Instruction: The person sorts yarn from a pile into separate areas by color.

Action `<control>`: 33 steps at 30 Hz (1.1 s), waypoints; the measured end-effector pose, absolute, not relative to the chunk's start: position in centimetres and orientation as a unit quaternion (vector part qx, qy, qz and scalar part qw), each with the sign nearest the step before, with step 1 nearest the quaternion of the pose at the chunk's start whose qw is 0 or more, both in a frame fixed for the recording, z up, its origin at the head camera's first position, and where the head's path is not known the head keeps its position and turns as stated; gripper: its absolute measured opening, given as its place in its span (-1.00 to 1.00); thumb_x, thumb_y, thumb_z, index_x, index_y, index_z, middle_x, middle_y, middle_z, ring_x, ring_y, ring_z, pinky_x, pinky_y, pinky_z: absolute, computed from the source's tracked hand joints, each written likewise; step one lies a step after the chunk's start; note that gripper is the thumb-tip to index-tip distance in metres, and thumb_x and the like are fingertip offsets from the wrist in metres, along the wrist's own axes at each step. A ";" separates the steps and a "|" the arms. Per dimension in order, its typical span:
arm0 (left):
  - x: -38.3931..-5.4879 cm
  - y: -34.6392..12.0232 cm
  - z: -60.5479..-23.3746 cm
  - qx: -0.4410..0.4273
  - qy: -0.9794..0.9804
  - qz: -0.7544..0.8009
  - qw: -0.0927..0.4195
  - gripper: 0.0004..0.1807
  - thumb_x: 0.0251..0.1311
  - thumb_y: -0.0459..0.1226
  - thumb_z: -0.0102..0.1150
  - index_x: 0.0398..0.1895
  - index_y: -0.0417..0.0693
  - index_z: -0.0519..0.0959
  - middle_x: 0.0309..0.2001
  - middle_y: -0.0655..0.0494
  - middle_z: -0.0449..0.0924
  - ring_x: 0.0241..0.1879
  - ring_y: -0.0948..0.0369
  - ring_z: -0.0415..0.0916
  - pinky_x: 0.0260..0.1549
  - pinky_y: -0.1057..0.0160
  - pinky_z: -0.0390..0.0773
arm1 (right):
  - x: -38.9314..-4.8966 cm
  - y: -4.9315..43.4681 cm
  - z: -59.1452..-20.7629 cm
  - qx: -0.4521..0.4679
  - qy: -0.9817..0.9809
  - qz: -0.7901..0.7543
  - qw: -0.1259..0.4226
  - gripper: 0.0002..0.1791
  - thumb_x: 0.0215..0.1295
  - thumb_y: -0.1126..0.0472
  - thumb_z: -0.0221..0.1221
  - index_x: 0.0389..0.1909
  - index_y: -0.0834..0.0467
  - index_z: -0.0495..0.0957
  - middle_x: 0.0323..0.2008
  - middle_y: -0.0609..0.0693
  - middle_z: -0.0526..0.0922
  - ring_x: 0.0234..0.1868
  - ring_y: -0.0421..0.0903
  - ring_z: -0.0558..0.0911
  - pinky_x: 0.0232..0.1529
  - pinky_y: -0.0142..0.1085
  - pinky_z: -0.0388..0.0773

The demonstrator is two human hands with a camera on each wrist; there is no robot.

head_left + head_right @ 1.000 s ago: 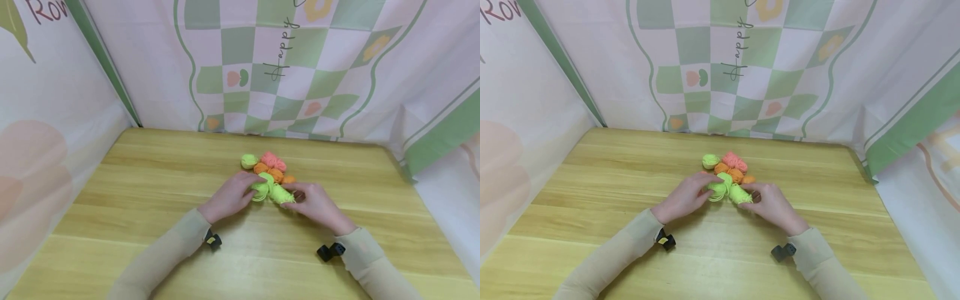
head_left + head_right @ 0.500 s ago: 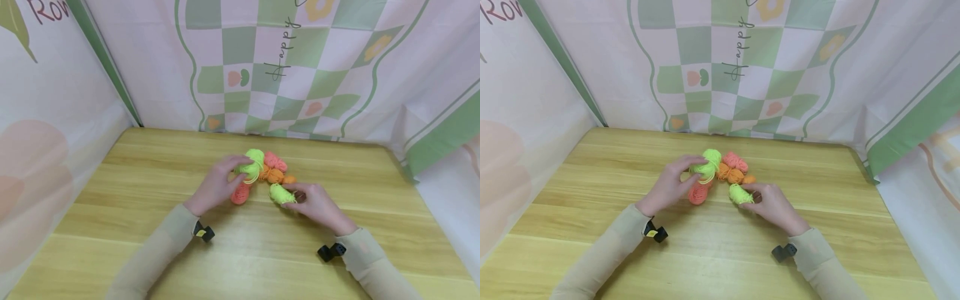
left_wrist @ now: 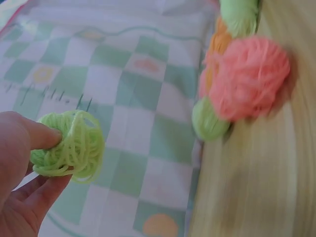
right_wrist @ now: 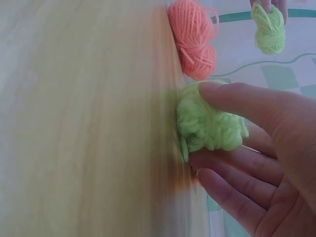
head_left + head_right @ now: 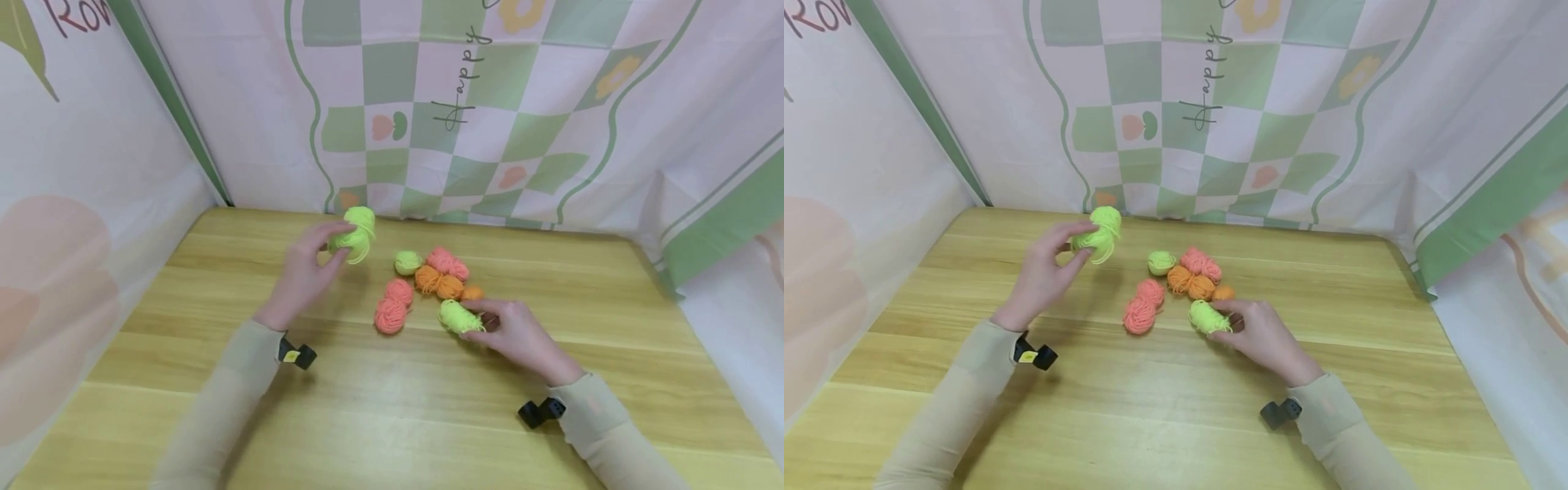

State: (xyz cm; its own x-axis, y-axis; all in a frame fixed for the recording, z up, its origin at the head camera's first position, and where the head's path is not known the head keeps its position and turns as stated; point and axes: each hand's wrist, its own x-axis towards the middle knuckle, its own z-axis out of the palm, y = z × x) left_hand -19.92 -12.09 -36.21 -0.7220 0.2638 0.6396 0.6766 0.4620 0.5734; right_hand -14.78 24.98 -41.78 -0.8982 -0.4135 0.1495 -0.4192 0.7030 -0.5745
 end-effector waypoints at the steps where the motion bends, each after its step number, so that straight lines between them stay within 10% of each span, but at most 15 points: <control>1: -20.0 -12.5 -36.1 -0.280 -0.823 -0.431 0.242 -0.56 0.24 -0.50 0.33 0.19 -0.17 0.60 0.21 -0.10 0.57 0.18 0.02 0.50 -0.02 0.05 0.61 | -14.8 25.0 -41.8 0.225 -0.923 0.313 0.005 -0.40 0.09 0.14 0.53 0.17 0.22 0.64 -0.10 0.10 0.75 -0.29 -0.17 0.69 -0.26 -0.34 0.69; 14: -22.3 -17.4 -37.1 -0.213 -0.838 -0.430 0.262 -0.62 0.22 -0.53 0.31 0.12 -0.20 0.63 0.19 -0.12 0.60 0.14 -0.04 0.55 -0.10 -0.04 0.67 | -14.8 25.0 -41.7 0.222 -0.925 0.307 0.002 -0.41 0.11 0.15 0.52 0.17 0.22 0.64 -0.12 0.09 0.75 -0.28 -0.17 0.69 -0.24 -0.30 0.70; 33: -25.0 -22.2 -42.8 -0.113 -0.889 -0.434 0.089 -0.50 0.21 -0.57 0.25 0.25 -0.30 0.52 0.26 -0.31 0.49 0.21 -0.20 0.48 0.11 -0.09 0.57 | -14.6 25.1 -41.9 0.221 -0.922 0.319 -0.004 -0.44 0.14 0.18 0.51 0.17 0.21 0.64 -0.07 0.08 0.74 -0.25 -0.16 0.69 -0.24 -0.31 0.69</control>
State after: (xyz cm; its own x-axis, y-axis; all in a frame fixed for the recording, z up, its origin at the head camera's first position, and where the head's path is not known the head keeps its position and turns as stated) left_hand -24.95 -22.23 -42.81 -0.9587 0.1230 0.2566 0.2780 0.5971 0.7525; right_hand -14.64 25.05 -41.90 -0.9020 -0.4107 0.1329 -0.4050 0.6987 -0.5898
